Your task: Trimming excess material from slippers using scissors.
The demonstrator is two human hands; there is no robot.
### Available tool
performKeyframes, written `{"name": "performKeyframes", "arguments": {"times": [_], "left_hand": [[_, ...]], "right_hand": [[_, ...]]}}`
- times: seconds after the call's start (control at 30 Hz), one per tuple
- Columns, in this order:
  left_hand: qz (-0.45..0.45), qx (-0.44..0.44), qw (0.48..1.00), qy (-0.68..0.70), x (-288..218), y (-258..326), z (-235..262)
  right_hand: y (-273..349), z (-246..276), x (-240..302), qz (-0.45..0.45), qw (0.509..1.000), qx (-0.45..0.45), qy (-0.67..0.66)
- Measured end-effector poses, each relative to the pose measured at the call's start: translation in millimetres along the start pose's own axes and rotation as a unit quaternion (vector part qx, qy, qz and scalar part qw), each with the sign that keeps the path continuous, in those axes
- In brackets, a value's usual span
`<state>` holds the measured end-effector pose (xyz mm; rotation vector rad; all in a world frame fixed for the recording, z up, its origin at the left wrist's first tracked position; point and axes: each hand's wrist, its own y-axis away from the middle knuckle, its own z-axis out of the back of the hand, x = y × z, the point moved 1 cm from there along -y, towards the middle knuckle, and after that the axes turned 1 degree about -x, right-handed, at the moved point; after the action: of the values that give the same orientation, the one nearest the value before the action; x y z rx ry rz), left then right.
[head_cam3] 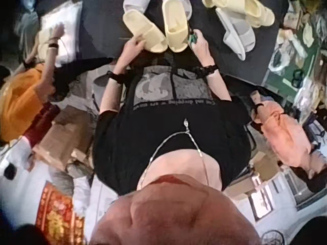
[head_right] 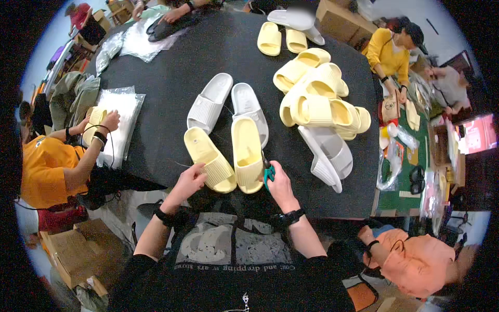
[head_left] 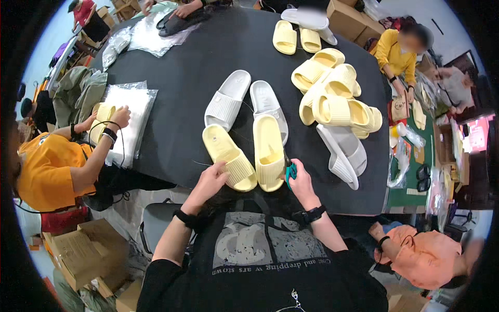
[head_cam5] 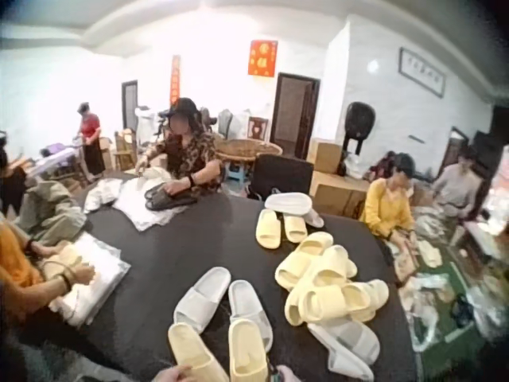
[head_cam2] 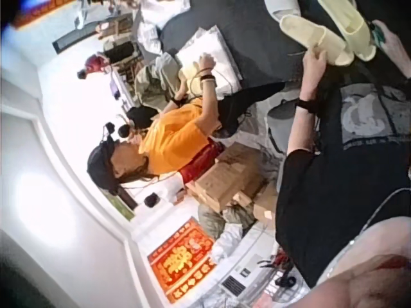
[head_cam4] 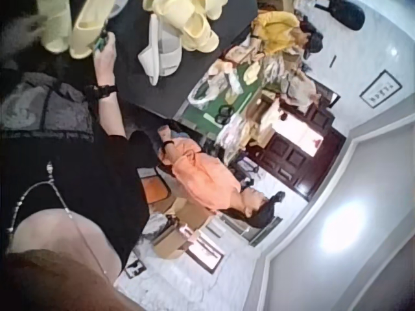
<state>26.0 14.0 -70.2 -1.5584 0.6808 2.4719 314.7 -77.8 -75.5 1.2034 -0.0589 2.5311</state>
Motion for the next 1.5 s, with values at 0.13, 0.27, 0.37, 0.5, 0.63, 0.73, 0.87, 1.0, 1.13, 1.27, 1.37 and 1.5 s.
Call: {"name": "performKeyframes", "arguments": {"times": [0.13,0.27,0.37,0.5,0.63,0.73,0.87,1.0,1.13,1.27,1.37,1.5], "left_hand": [[-0.125,-0.041,0.954,-0.269,-37,-10,-2],[-0.279,-0.028,0.866,-0.414,-59,-30,-8],[-0.17,0.089,0.938,-0.287,-73,-43,-28],[-0.14,0.162,0.955,-0.205,-66,-65,-41],[-0.093,0.223,0.948,-0.205,-63,-69,-51],[-0.074,0.226,0.94,-0.243,-62,-62,-54],[-0.054,0.11,0.984,-0.126,-74,-48,-33],[-0.03,-0.071,0.976,0.204,-95,-34,-5],[-0.083,-0.139,0.882,0.442,-106,-31,4],[-0.093,-0.116,0.833,0.534,-124,-17,1],[-0.088,-0.107,0.839,0.526,-124,-12,-2],[-0.085,-0.111,0.84,0.524,-119,-7,-10]], "right_hand": [[0,1,-2,0.047,0.999,-0.019,-0.02],[-1,-2,2,0.053,0.997,-0.02,-0.05],[-6,-4,6,0.06,0.996,-0.034,-0.064],[-10,-3,13,0.045,0.996,-0.044,-0.068],[-17,-4,16,0.061,0.993,-0.066,-0.08],[-20,6,25,0.014,0.991,-0.051,-0.12],[-24,15,34,0.065,0.977,-0.116,-0.165],[-8,39,67,0.052,0.975,-0.104,-0.187],[5,46,101,0.053,0.982,0.02,-0.179],[11,30,98,0.081,0.988,0.067,-0.114],[11,29,104,0.083,0.99,0.064,-0.096],[10,27,102,0.101,0.991,0.053,-0.067]]}}
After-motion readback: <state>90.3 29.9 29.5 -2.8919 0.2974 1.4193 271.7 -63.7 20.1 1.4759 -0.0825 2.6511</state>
